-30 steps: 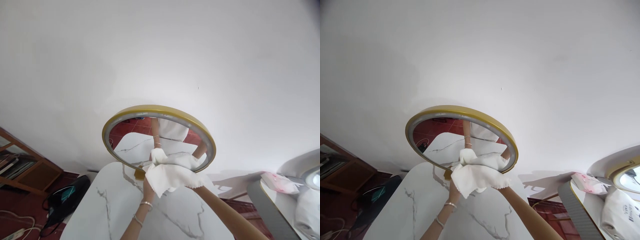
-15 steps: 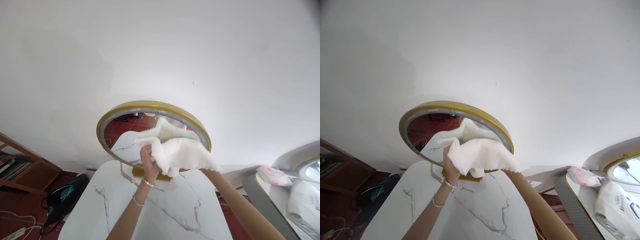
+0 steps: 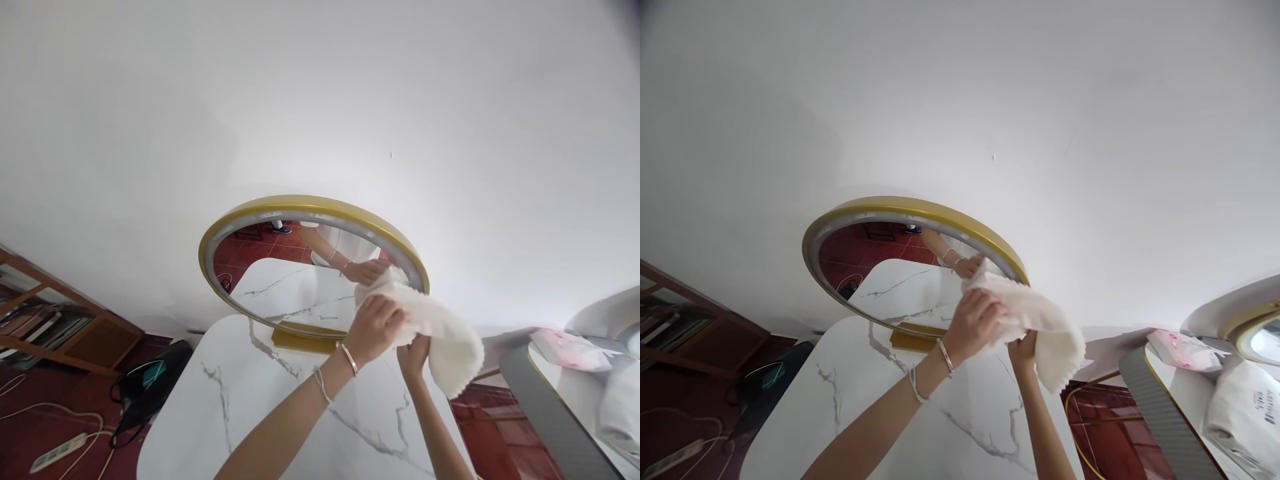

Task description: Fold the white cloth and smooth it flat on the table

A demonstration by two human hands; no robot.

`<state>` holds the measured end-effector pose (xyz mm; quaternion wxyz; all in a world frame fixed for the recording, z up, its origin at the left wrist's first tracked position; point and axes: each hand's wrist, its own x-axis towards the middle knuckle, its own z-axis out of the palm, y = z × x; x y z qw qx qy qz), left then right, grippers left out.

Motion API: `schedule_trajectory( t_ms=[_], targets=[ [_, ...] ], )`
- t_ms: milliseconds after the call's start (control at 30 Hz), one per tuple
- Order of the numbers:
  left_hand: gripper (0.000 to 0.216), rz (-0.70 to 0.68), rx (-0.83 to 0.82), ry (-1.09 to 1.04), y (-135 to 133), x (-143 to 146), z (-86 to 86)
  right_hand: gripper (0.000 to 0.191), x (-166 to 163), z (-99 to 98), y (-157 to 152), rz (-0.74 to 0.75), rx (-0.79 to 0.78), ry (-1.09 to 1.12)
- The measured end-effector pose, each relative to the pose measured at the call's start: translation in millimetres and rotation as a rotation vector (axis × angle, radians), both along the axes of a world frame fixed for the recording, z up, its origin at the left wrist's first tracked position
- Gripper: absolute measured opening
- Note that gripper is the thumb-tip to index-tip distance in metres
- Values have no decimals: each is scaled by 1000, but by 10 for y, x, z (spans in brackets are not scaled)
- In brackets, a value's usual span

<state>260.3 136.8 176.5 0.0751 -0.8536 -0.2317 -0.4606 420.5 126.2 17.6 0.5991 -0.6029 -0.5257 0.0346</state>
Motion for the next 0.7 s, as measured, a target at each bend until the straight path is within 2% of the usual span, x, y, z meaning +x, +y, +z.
schedule_trajectory(
  t_ms=[100, 167, 233, 300, 367, 467, 533, 600, 667, 700],
  targets=[
    [20, 5, -135, 228, -107, 73, -592, 44, -228, -490, -203, -43, -129, -17],
    [35, 43, -274, 375, -204, -10, -952, 45, -455, -810, -358, -12, -182, -23],
    [51, 88, -449, 517, -322, -196, -1238, 47, -680, -1071, -522, 84, -241, -23],
    [49, 115, -631, 623, -454, -444, -1431, 44, -852, -1258, -710, 219, -323, 11],
    [36, 123, -767, 654, -593, -693, -1539, 38, -942, -1374, -929, 302, -405, 89],
    [30, 125, -836, 587, -782, -970, -1618, 36, -925, -1443, -1274, 250, -475, 287],
    [31, 99, -843, 552, -877, -1065, -1661, 48, -832, -1425, -1462, 157, -470, 494],
    [28, 53, -872, 565, -941, -1101, -1706, 71, -687, -1356, -1582, 56, -445, 685],
    [24, 18, -909, 604, -982, -1106, -1743, 92, -506, -1247, -1632, -21, -441, 729],
    [23, 14, -918, 619, -999, -1106, -1755, 95, -408, -1185, -1639, -40, -462, 685]
  ],
)
